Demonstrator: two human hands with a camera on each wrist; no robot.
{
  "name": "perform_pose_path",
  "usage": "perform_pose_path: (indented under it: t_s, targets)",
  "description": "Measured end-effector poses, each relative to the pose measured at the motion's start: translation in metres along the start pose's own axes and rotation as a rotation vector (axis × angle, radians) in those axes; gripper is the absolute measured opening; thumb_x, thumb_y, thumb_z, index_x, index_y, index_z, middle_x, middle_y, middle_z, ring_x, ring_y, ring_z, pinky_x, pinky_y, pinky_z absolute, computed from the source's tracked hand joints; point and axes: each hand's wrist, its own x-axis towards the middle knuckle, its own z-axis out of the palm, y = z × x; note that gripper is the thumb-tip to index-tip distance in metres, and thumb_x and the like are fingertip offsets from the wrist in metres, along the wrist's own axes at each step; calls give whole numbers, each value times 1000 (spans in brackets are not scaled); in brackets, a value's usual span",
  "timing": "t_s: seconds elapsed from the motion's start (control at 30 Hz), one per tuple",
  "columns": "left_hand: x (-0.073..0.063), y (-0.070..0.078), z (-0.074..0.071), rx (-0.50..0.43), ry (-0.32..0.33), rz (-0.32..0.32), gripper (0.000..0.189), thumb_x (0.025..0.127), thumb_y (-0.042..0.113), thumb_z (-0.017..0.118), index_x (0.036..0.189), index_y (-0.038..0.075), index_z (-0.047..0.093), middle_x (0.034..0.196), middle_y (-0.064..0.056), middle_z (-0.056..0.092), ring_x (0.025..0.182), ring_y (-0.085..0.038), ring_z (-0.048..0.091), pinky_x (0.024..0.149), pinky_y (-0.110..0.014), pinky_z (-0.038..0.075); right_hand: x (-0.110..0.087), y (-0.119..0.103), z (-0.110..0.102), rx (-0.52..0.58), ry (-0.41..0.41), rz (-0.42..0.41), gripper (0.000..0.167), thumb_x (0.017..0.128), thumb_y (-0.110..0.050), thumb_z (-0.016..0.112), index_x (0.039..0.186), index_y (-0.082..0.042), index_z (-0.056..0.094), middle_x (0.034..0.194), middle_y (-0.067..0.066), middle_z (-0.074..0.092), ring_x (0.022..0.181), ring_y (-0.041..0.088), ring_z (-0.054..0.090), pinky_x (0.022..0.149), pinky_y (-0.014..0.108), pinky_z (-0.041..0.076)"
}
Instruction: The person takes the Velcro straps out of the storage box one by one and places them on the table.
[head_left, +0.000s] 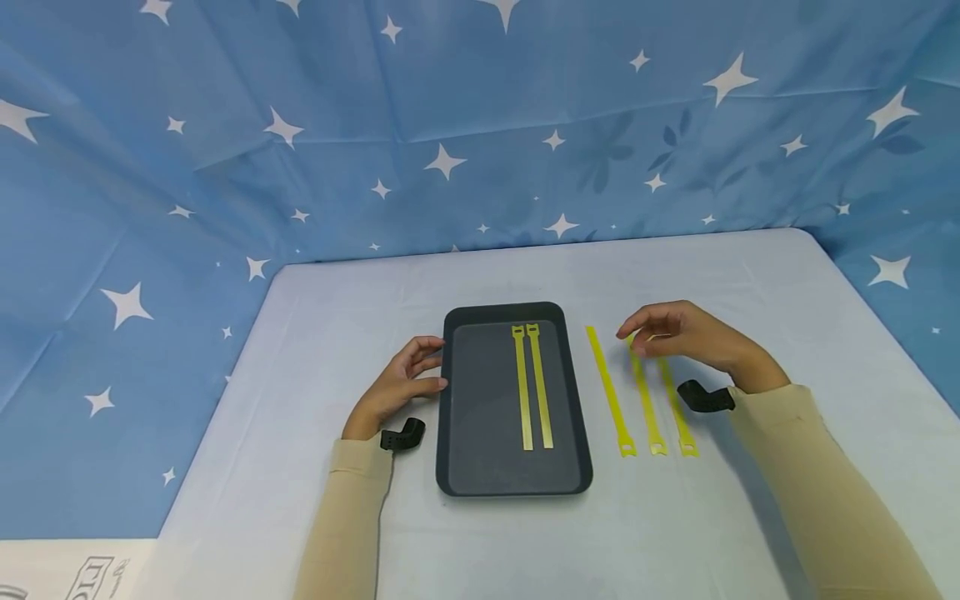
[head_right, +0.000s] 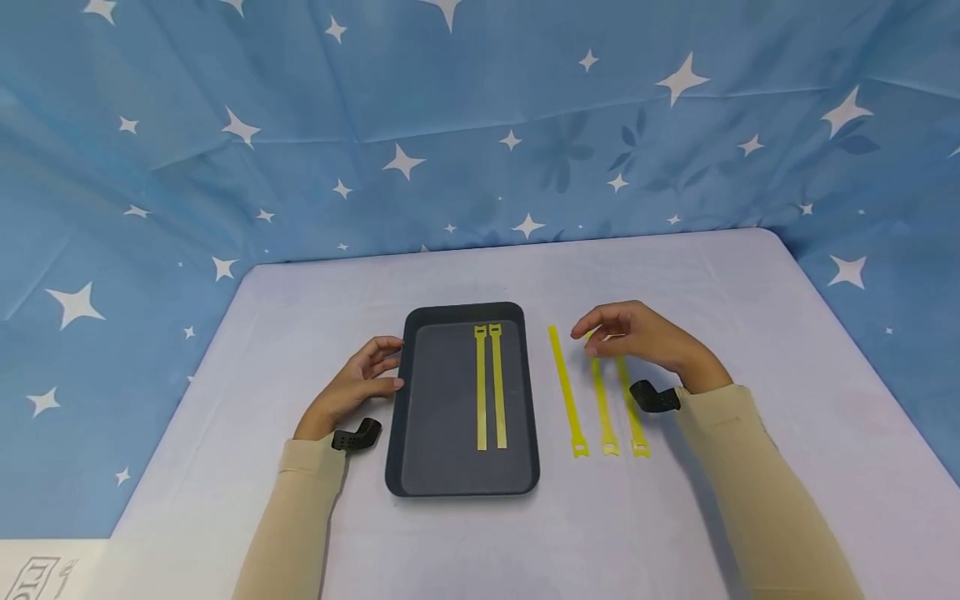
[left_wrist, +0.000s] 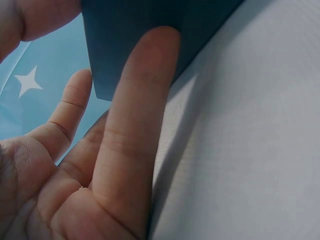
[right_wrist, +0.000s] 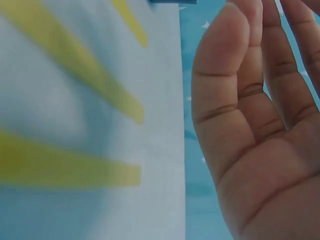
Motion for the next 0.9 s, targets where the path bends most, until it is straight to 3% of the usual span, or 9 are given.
perform_pose_path:
  t_s: [0.13, 0.43, 0.57, 0.77, 0.9]
  targets:
    - [-1, 2, 1, -2, 0, -7, 71, 94, -1, 70, 157, -7, 38, 169, -28, 34, 155, -47, 36, 93, -28, 57, 13, -4, 2, -13, -40, -4, 25, 100, 6, 69, 124, 1, 74, 118, 4, 77, 96, 24, 73, 83, 32, 59]
    - [0, 0, -1, 12, -6, -3, 70, 95, 0, 70, 157, -6, 38, 169, -27, 35, 155, -47, 37, 94, -29, 57, 42, -12, 5, -78, -123, -18, 27, 99, 5, 72, 124, 13, 69, 115, 14, 76, 98, 21, 72, 83, 34, 61]
    - [-1, -1, -1, 13, -6, -3, 69, 95, 0, 70, 157, -5, 38, 170, -26, 35, 154, -46, 37, 93, -30, 58, 53, -13, 6, -77, -159, 1, 27, 98, 5, 72, 125, 11, 70, 115, 15, 76, 100, 24, 72, 83, 37, 61]
    - [0, 0, 0, 14, -1, -16, 69, 95, 0, 70, 157, -4, 39, 170, -24, 35, 154, -45, 39, 94, -30, 57, 67, -9, 9, -56, -257, -47, 25, 100, 6, 69, 125, 7, 72, 117, 13, 76, 99, 27, 72, 83, 37, 61]
    - [0, 1, 0, 18, -2, -15, 69, 95, 0, 70, 157, -4, 39, 170, -24, 35, 154, -44, 39, 94, -30, 57, 77, -8, 13, -69, -296, -62, 25, 101, 5, 68, 125, 11, 70, 117, 16, 75, 96, 25, 72, 83, 39, 62]
